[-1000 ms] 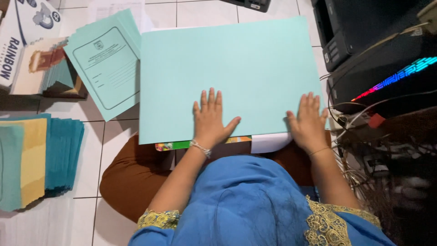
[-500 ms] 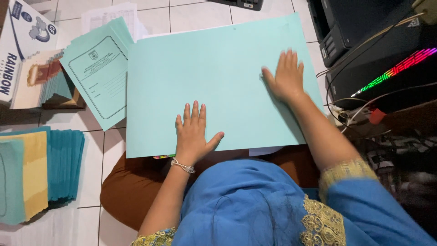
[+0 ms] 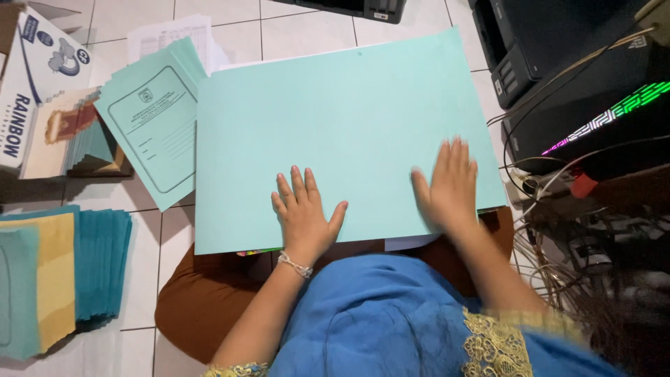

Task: The person repeatedly opens and closes light blue folders, smoothing them flat with both hands. The action is performed one at a time on a stack of identical folders placed on the floor.

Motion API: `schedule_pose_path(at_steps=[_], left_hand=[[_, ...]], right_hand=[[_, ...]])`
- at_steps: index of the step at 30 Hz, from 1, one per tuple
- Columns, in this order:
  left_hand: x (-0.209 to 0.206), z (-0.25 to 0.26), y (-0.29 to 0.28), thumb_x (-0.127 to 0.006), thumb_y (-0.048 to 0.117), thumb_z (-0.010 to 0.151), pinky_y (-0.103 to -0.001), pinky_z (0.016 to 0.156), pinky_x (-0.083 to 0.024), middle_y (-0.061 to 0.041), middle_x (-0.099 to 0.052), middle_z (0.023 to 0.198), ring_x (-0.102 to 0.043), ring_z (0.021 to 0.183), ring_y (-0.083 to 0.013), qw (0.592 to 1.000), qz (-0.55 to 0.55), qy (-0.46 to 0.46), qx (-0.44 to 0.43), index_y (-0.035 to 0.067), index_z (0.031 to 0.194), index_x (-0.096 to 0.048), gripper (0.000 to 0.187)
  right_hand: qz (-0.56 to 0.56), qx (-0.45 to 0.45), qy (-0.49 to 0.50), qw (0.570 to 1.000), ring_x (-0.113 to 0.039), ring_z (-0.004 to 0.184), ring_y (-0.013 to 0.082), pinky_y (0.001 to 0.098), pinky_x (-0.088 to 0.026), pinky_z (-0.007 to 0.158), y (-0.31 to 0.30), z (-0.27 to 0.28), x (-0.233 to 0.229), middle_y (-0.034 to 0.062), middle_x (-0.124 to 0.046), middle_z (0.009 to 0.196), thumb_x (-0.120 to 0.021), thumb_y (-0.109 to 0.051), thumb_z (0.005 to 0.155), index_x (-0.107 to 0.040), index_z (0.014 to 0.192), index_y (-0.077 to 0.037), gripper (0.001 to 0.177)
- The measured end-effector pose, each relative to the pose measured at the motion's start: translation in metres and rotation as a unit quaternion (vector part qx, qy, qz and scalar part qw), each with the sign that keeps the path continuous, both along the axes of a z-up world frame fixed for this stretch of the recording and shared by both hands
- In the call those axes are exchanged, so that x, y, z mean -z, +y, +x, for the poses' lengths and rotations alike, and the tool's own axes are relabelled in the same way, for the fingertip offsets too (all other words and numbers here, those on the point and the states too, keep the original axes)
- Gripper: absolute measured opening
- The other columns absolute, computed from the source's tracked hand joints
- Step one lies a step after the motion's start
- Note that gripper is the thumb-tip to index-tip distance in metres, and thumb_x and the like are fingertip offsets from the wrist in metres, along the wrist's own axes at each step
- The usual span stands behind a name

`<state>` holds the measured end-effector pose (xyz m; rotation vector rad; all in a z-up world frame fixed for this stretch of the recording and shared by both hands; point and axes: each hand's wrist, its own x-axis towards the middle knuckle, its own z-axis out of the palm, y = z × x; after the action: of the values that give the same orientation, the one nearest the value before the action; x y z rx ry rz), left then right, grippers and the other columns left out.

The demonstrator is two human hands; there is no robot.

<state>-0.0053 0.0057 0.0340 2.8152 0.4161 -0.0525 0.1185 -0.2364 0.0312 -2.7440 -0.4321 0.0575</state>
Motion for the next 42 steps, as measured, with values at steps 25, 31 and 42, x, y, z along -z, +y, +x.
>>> schedule_pose_path(at_steps=[25, 31, 42], left_hand=[[0.005, 0.017, -0.010, -0.045, 0.055, 0.101, -0.058, 0.122, -0.013, -0.034, -0.021, 0.163, -0.015, 0.154, -0.0475, 0.994, -0.021, -0.061, 0.085, -0.008, 0.157, -0.026, 0.086], [0.011, 0.016, -0.008, -0.045, 0.059, 0.100, -0.058, 0.123, -0.011, -0.034, -0.020, 0.164, -0.013, 0.154, -0.0465, 0.993, -0.032, -0.064, 0.091, -0.008, 0.158, -0.025, 0.091], [0.034, 0.020, -0.006, -0.035, 0.064, 0.100, -0.052, 0.122, -0.017, -0.024, -0.017, 0.167, -0.012, 0.155, -0.0388, 0.990, 0.064, -0.092, 0.083, -0.002, 0.159, -0.022, 0.090]], right_hand=[[0.097, 0.056, -0.009, 0.994, -0.010, 0.152, 0.0546, 0.0679, -0.006, 0.117, -0.036, -0.038, 0.013, 0.0397, -0.019, 0.161, -0.068, -0.063, 0.086, -0.023, 0.158, 0.006, 0.109], [0.204, 0.046, 0.029, 0.977, -0.028, 0.147, 0.0515, 0.0657, -0.009, 0.116, -0.046, -0.029, -0.020, 0.0296, -0.040, 0.154, -0.070, -0.046, 0.095, -0.031, 0.158, -0.002, 0.086], [-0.017, -0.050, 0.061, 0.997, 0.007, 0.156, 0.0358, 0.0561, -0.001, 0.124, 0.050, 0.118, -0.003, 0.0228, 0.001, 0.169, -0.020, -0.061, 0.103, -0.005, 0.160, 0.004, 0.088]])
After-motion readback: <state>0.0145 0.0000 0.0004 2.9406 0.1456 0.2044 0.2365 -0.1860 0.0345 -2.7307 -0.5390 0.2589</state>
